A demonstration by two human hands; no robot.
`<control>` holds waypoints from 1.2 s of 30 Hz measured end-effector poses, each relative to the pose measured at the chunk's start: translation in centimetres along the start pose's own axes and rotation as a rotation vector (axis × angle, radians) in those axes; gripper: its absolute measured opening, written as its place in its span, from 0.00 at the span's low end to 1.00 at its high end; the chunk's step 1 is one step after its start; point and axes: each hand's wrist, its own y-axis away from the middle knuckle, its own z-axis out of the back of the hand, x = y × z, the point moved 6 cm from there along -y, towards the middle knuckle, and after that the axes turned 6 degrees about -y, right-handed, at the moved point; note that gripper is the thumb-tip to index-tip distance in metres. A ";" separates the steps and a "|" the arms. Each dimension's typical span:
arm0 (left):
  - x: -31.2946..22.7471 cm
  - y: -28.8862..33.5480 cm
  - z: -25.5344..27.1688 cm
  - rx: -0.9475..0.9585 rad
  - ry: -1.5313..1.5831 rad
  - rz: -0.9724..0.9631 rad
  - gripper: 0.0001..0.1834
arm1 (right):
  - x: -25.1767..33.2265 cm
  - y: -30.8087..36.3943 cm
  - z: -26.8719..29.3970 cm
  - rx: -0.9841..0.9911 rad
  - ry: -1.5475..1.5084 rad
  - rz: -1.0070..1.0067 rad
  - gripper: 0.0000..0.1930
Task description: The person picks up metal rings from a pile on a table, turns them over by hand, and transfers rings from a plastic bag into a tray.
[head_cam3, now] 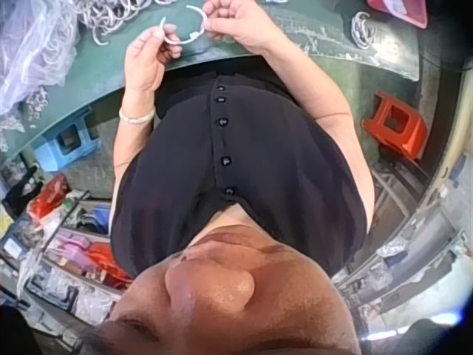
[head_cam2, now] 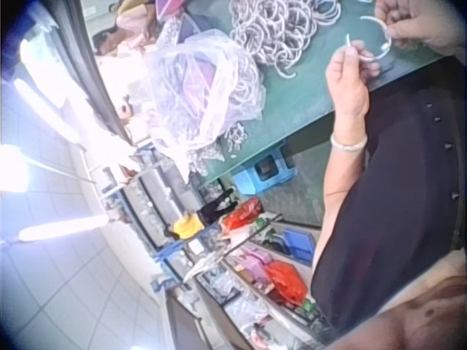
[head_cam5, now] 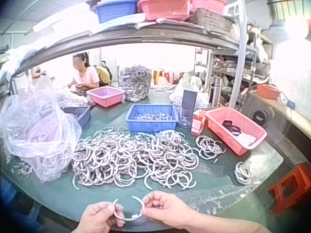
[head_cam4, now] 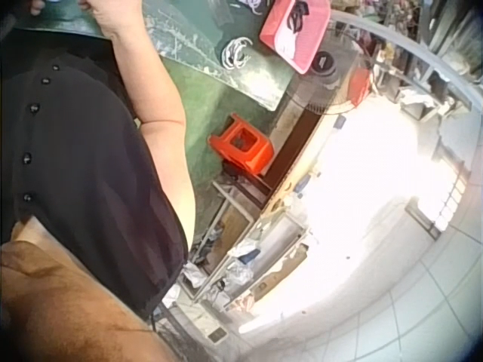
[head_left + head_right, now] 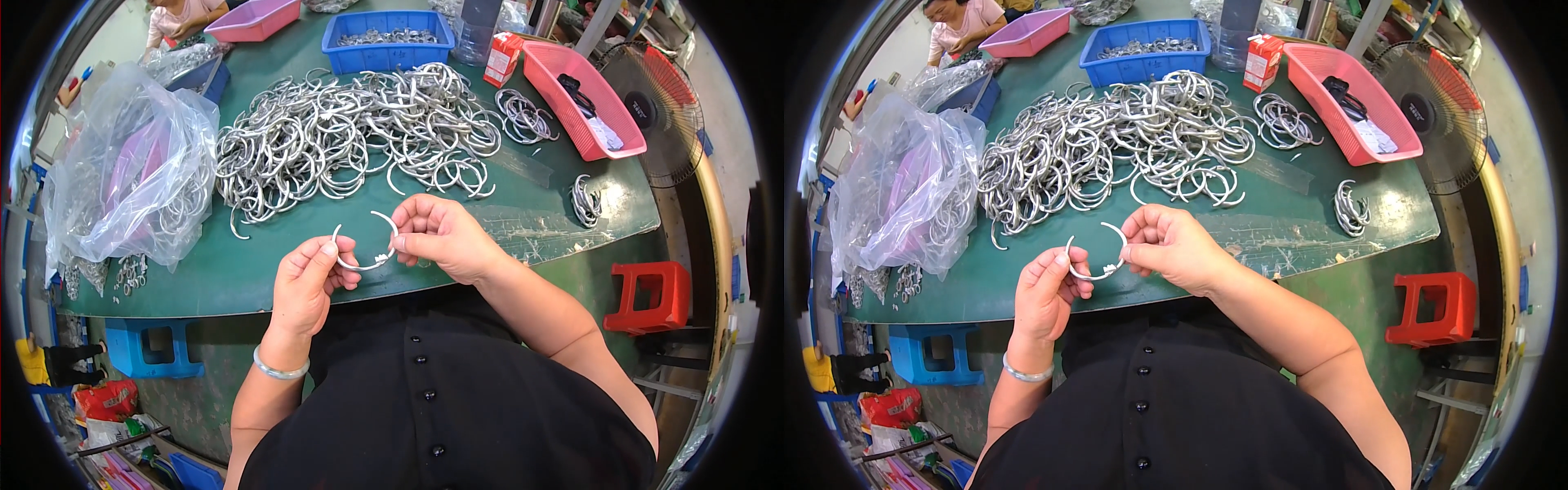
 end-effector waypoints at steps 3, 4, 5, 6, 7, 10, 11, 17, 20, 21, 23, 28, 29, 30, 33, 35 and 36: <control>-0.1 0.0 -0.1 -0.004 -0.006 -0.001 0.12 | -0.1 -0.1 0.2 -0.011 -0.032 -0.015 0.06; -0.1 0.0 -0.1 -0.010 -0.010 0.001 0.12 | -0.1 -0.1 0.3 -0.013 -0.032 -0.014 0.06; -0.1 0.0 -0.1 -0.010 -0.010 0.002 0.12 | 0.0 -0.1 0.3 -0.011 -0.033 -0.023 0.06; -0.1 -0.1 0.0 -0.011 -0.004 0.006 0.12 | -0.1 -0.1 0.3 -0.009 -0.034 -0.032 0.05; 0.0 -0.1 0.0 -0.011 0.001 0.011 0.12 | -0.1 -0.1 0.3 -0.010 -0.033 -0.032 0.05; 0.1 -0.2 0.1 0.035 0.041 0.014 0.11 | -0.1 0.0 0.3 -0.002 -0.053 -0.037 0.06; 0.0 -0.2 0.2 0.035 0.041 0.013 0.11 | 0.0 0.1 0.2 0.001 -0.062 -0.044 0.06; 0.6 -0.5 0.4 0.014 0.067 0.077 0.12 | -0.1 0.2 0.0 0.021 -0.085 -0.071 0.06; 1.1 -0.6 0.6 0.018 0.082 0.118 0.12 | -0.1 0.3 -0.1 0.037 -0.085 -0.078 0.07; 1.2 -0.6 0.6 0.022 0.090 0.128 0.12 | -0.1 0.3 -0.2 0.043 -0.088 -0.085 0.07; 1.2 -0.6 0.6 0.026 0.099 0.138 0.12 | 0.0 0.3 -0.3 0.041 -0.094 -0.089 0.07; 1.2 -0.5 0.6 0.021 0.094 0.140 0.12 | -0.2 0.4 -0.2 0.015 -0.096 -0.115 0.06; 1.2 -0.4 0.6 0.019 0.094 0.140 0.12 | -0.2 0.4 -0.1 0.011 -0.096 -0.114 0.06; 1.1 -0.4 0.5 0.025 0.094 0.137 0.12 | -0.3 0.4 -0.1 0.008 -0.096 -0.113 0.06; 0.9 -0.3 0.5 0.033 0.101 0.124 0.13 | -0.4 0.4 -0.1 -0.003 -0.082 -0.107 0.06; 0.8 -0.2 0.4 0.033 0.107 0.113 0.13 | -0.4 0.4 0.1 0.004 -0.055 -0.110 0.06; 0.8 -0.2 0.4 0.035 0.107 0.109 0.13 | -0.4 0.3 0.1 0.008 -0.028 -0.113 0.06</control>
